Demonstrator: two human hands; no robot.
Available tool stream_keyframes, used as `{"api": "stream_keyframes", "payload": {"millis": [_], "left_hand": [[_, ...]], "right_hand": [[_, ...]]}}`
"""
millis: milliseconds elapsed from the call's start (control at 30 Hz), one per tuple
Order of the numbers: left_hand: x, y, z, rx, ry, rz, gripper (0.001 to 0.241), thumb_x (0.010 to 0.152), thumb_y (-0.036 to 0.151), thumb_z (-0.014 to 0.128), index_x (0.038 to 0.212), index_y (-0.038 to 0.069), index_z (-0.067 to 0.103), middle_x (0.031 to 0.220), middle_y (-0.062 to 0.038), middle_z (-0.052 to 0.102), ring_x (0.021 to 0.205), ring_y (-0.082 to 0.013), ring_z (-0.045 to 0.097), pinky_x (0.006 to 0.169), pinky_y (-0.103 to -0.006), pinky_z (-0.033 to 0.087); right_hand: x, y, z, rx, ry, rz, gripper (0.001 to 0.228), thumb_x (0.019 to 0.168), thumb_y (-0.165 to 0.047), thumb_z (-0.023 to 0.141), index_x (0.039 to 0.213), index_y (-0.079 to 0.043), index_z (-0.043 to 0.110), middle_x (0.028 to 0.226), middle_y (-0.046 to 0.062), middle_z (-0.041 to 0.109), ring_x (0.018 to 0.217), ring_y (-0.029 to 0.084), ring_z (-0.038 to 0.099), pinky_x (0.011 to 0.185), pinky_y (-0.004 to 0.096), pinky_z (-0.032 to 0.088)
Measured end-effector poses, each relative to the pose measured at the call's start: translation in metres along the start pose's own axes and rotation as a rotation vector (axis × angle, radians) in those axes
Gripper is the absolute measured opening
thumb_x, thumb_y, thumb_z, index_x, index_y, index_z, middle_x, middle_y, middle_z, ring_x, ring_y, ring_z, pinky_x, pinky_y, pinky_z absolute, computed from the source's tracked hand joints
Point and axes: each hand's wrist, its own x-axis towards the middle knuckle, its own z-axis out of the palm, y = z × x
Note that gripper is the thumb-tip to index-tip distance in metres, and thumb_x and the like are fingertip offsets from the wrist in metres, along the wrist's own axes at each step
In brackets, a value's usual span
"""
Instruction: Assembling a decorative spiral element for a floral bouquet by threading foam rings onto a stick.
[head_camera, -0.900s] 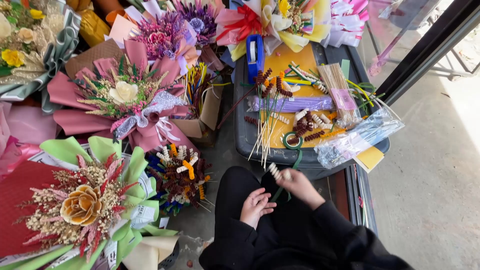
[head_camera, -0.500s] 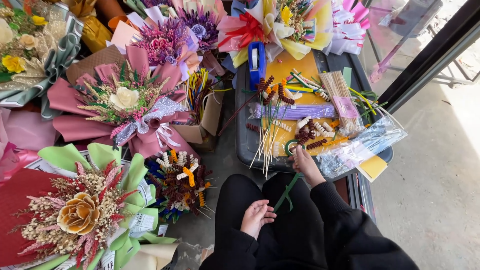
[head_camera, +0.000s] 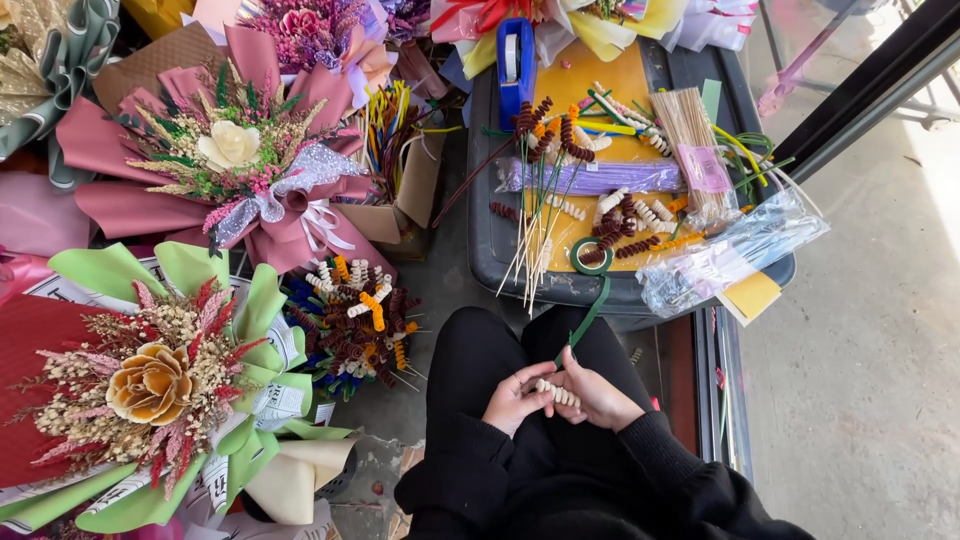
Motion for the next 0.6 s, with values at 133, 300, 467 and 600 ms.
{"api": "stream_keyframes", "payload": {"millis": [133,300,467,600], "left_hand": [[-0.004,0.007,0.007,0.035,0.036,0.115,0.023,0.083,-0.007,0.079,0.105,-0.004,0.076,0.116,-0.020,0.075,0.051,-0.0155,0.068,0.062,-0.0274,0.062],[-0.005,0.018,0.012,-0.058,0.316,0.069,0.022,0.090,0.004,0.079,0.110,-0.003,0.074,0.110,-0.019,0.077,0.093,-0.0180,0.076,0.086,-0.0319,0.065],[-0.002,0.014,0.006,-0.061,0.320,0.051,0.023,0.091,0.004,0.078,0.113,-0.001,0.071,0.110,-0.018,0.077,0.093,-0.0168,0.076,0.084,-0.0320,0.066],[-0.004,0.018,0.008,-0.043,0.284,0.083,0.041,0.081,-0.005,0.085,0.119,-0.002,0.069,0.109,-0.019,0.077,0.091,-0.0159,0.075,0.082,-0.0282,0.066]], "right_hand": [[-0.005,0.004,0.006,0.026,-0.061,0.014,0.101,0.096,-0.079,0.013,0.098,0.008,0.063,0.072,0.028,0.062,0.038,0.016,0.045,0.028,0.021,0.032],[-0.028,-0.019,0.019,0.030,0.157,-0.152,0.048,0.107,-0.034,0.050,0.110,0.011,0.064,0.098,0.023,0.067,0.072,0.028,0.074,0.056,0.033,0.064],[-0.028,-0.010,0.013,0.029,0.192,-0.278,0.033,0.102,-0.011,0.059,0.125,0.014,0.059,0.099,0.023,0.067,0.076,0.026,0.074,0.064,0.033,0.066],[-0.021,-0.005,0.006,0.109,0.183,-0.285,0.027,0.100,-0.004,0.061,0.120,0.013,0.059,0.093,0.021,0.068,0.072,0.023,0.074,0.064,0.032,0.066]]}}
